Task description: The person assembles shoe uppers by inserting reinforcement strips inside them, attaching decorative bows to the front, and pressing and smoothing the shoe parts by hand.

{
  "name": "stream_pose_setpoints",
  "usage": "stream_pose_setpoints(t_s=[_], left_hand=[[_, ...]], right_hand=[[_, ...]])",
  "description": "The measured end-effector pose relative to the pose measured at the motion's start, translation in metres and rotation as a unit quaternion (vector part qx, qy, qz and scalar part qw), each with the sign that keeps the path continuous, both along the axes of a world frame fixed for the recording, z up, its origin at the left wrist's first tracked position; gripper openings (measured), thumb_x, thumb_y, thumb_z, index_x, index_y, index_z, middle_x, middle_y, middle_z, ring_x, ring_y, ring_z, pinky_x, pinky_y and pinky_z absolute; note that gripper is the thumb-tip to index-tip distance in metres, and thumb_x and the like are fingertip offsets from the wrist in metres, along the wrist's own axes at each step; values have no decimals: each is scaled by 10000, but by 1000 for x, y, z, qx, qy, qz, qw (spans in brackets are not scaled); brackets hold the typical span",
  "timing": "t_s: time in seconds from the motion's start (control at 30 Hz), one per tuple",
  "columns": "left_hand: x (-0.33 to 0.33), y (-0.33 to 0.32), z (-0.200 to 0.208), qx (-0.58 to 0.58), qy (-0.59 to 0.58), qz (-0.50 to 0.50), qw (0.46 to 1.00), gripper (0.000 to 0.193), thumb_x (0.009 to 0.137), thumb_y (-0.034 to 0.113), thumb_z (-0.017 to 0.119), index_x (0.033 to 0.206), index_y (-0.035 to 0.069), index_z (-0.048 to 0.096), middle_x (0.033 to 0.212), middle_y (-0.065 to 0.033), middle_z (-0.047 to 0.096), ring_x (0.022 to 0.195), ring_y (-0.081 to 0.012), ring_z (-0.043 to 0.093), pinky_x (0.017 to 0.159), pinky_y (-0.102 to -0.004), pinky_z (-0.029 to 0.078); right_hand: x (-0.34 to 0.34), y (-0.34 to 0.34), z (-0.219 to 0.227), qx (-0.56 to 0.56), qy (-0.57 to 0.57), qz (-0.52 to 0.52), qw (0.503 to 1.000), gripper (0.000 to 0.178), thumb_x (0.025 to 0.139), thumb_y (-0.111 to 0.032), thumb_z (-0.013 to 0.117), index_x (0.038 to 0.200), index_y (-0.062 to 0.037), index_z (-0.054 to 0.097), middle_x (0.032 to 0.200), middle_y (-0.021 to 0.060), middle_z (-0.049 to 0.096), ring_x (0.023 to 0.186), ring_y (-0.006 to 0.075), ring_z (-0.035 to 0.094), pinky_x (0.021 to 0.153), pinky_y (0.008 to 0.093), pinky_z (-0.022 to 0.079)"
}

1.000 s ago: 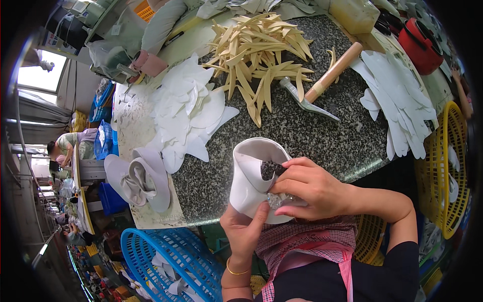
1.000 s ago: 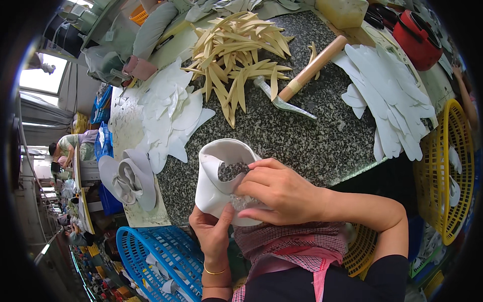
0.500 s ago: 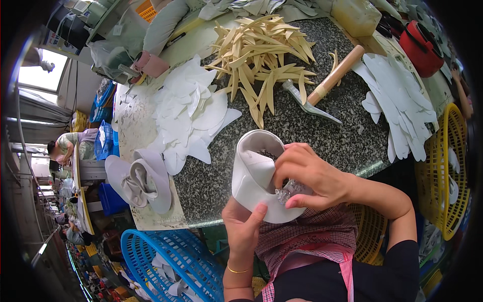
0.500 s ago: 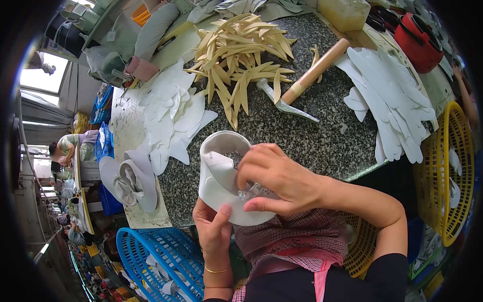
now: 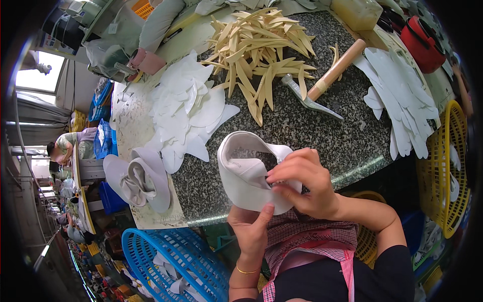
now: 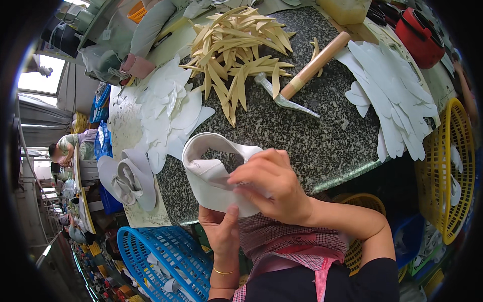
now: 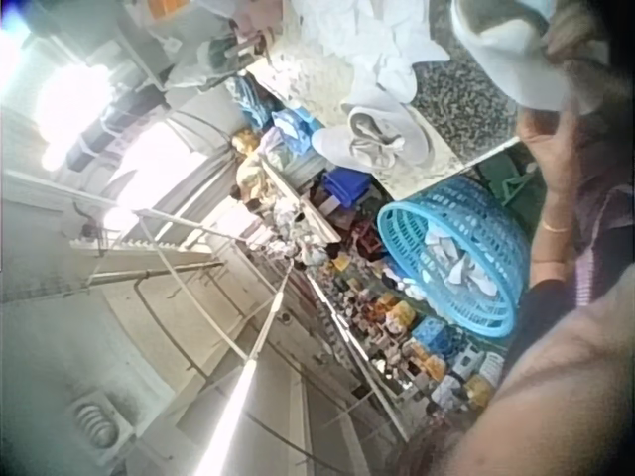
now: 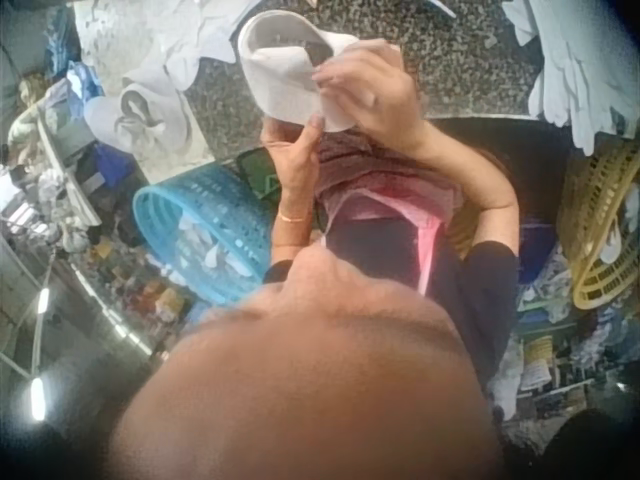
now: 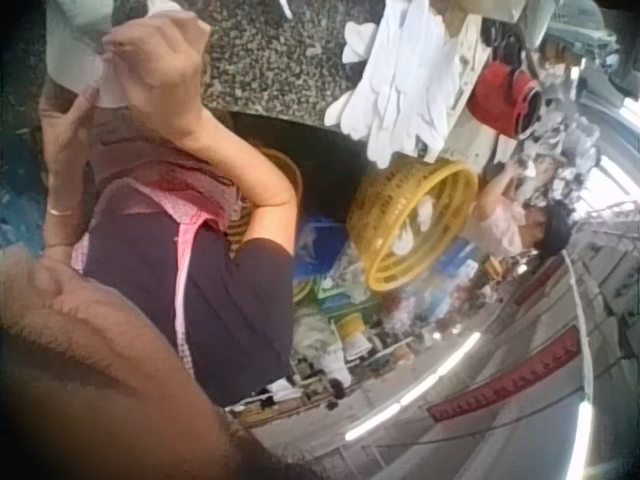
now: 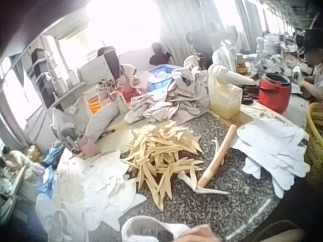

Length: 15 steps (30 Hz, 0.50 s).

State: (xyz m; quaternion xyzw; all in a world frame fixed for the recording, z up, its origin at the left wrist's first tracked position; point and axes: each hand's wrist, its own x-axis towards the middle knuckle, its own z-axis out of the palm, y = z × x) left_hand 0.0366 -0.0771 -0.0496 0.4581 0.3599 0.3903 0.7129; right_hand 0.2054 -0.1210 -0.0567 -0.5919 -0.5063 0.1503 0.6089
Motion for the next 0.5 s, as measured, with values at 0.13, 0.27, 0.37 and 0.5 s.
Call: stream_pose_setpoints(t_s=[0.13,0.27,0.37,0.5], left_hand=[[-3,-2,-1,11,-6,-4,1000,451,858,-44,774,1281,-44,619,1242,-117,670,1122,-191,640,1002,-352,503],[-8,-3,-6,21,7,-11,1000,413,851,-64,776,1240,-52,639,1198,-110,684,1079,-181,649,960,-338,530],[-9,-4,-6,46,20,-10,999,373,852,-67,776,1206,-57,656,1166,-103,695,1053,-173,650,954,-338,532],[-14,-4,-12,100,47,-10,994,347,846,-29,801,1166,-66,671,1145,-95,702,1031,-166,649,954,-333,527]], right_hand=[[-8,-5,-6,-12,-67,4,998,194,767,-213,850,941,-172,774,934,-77,716,1005,191,590,921,369,354],[0,-3,2,-40,-88,59,994,187,778,-228,846,926,-158,753,902,-69,684,980,203,545,892,385,326],[8,0,6,-92,-60,128,986,164,816,-238,821,920,-146,734,879,-50,655,972,212,500,874,390,312],[22,6,12,-116,-38,203,972,145,861,-241,782,933,-135,713,894,-28,636,984,223,471,879,398,307]])
